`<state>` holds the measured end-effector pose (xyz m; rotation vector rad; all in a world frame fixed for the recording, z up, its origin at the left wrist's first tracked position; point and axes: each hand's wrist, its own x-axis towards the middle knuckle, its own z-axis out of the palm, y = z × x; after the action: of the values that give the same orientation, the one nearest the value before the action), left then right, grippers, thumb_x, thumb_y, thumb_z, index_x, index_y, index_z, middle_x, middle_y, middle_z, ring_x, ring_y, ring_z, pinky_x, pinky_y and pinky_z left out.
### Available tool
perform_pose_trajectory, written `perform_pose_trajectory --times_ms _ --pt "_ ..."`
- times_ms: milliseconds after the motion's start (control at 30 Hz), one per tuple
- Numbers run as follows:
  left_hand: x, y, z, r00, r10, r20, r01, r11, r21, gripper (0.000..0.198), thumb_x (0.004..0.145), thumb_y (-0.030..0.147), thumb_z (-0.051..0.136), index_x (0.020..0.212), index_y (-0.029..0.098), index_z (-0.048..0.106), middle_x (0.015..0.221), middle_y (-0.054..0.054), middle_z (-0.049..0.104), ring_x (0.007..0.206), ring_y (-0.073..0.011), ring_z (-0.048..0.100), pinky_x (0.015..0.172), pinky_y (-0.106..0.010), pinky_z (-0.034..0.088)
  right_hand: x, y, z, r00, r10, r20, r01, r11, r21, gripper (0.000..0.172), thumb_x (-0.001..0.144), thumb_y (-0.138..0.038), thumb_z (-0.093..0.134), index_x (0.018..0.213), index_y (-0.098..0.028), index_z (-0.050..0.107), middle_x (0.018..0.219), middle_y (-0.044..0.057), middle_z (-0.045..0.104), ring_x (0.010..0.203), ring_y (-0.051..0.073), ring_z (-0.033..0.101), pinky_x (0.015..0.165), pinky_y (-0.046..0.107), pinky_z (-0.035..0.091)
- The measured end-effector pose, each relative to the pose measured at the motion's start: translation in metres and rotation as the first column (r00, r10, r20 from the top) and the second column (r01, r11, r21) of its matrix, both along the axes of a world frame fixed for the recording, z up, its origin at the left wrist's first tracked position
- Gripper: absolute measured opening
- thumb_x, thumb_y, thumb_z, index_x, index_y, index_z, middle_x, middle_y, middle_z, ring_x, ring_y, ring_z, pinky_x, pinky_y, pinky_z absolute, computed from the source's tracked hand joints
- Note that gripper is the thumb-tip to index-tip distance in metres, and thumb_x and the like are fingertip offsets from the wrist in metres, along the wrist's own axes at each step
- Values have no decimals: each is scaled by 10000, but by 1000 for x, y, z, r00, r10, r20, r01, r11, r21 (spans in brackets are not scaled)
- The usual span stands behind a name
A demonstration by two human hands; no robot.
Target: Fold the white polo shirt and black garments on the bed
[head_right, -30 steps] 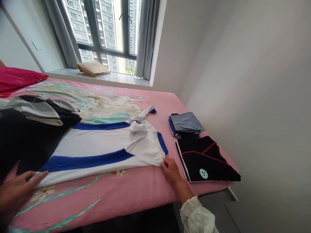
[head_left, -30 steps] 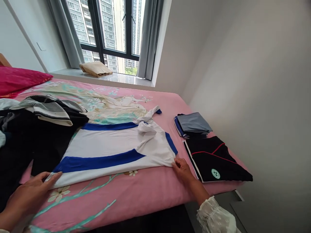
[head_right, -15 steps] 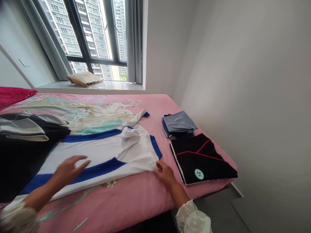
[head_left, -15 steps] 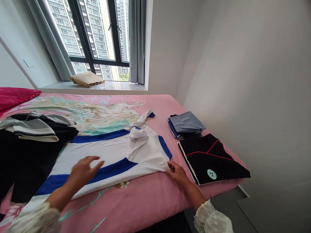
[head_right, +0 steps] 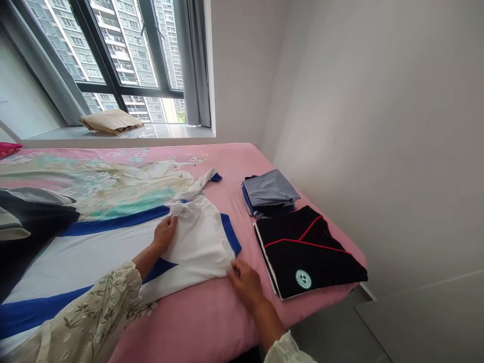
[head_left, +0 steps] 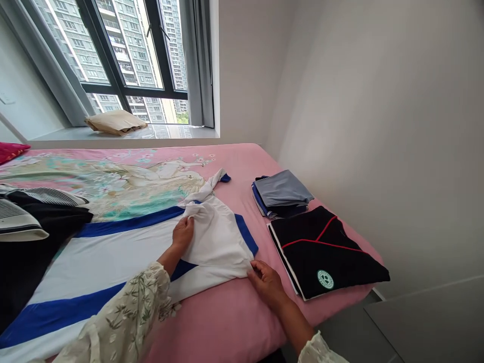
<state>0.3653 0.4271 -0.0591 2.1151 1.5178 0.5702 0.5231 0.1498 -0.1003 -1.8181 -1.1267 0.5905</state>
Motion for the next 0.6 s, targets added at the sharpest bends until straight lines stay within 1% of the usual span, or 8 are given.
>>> perform_pose_trajectory --times_ms 100,200,300,400,433,500,567,600 --pt "-13 5 -4 994 64 88 -63 998 -18 468 894 438 230 1071 174 574 1068 -100 671 943 -215 608 770 -284 448 1 -1 -5 1000 -8 11 8 1000 26 327 748 -357 601 1051 -243 642 1002 17 659 790 173 591 734 261 453" --pt "-17 9 -9 987 84 135 -78 996 -53 486 885 441 225 1089 160 566 1080 -105 669 934 -208 614 718 -269 463 3 1 -6 999 -35 4 35 999 -38 280 776 -340 530 1009 -255 659 911 13 681 768 180 604 704 263 453" --pt "-16 15 -13 991 62 119 -49 993 -111 458 848 451 312 952 139 631 922 -116 703 810 -230 640 631 -290 465 1 5 -2 995 -103 16 104 987 -125 261 789 -321 472 943 -252 670 812 10 687 732 185 612 661 260 441" --pt "-23 14 -12 995 5 99 7 992 -125 392 807 448 418 830 140 660 775 -103 703 719 -237 645 607 -310 471 -6 8 -2 982 -174 78 183 973 -143 253 791 -305 449 916 -238 659 808 21 686 738 193 617 669 272 442" --pt "-30 11 -10 995 -18 102 28 994 -104 373 809 437 430 847 147 661 792 -96 706 745 -234 649 638 -314 482 -8 7 -3 978 -185 97 197 971 -135 252 796 -311 447 918 -236 653 831 27 687 754 198 621 680 279 447" --pt "-53 -2 -5 991 -63 116 66 997 -28 331 822 400 442 918 166 655 918 -89 706 882 -232 644 764 -324 495 -10 3 -9 976 -196 97 205 974 -99 265 810 -338 446 951 -229 641 900 43 688 807 210 628 716 293 463" --pt "-92 -25 -2 986 -108 126 101 993 61 275 821 356 479 953 190 655 1058 -79 679 1041 -226 599 919 -336 457 -11 -4 -15 975 -217 48 219 974 -50 300 824 -374 444 1003 -211 623 968 62 680 868 218 629 763 309 478" --pt "-116 -39 -3 980 -161 120 145 981 128 251 825 332 491 964 203 656 1109 -71 662 1098 -219 572 973 -341 430 -12 -8 -17 969 -245 31 246 969 -22 321 831 -393 441 1021 -200 613 987 72 674 887 222 627 781 319 483"
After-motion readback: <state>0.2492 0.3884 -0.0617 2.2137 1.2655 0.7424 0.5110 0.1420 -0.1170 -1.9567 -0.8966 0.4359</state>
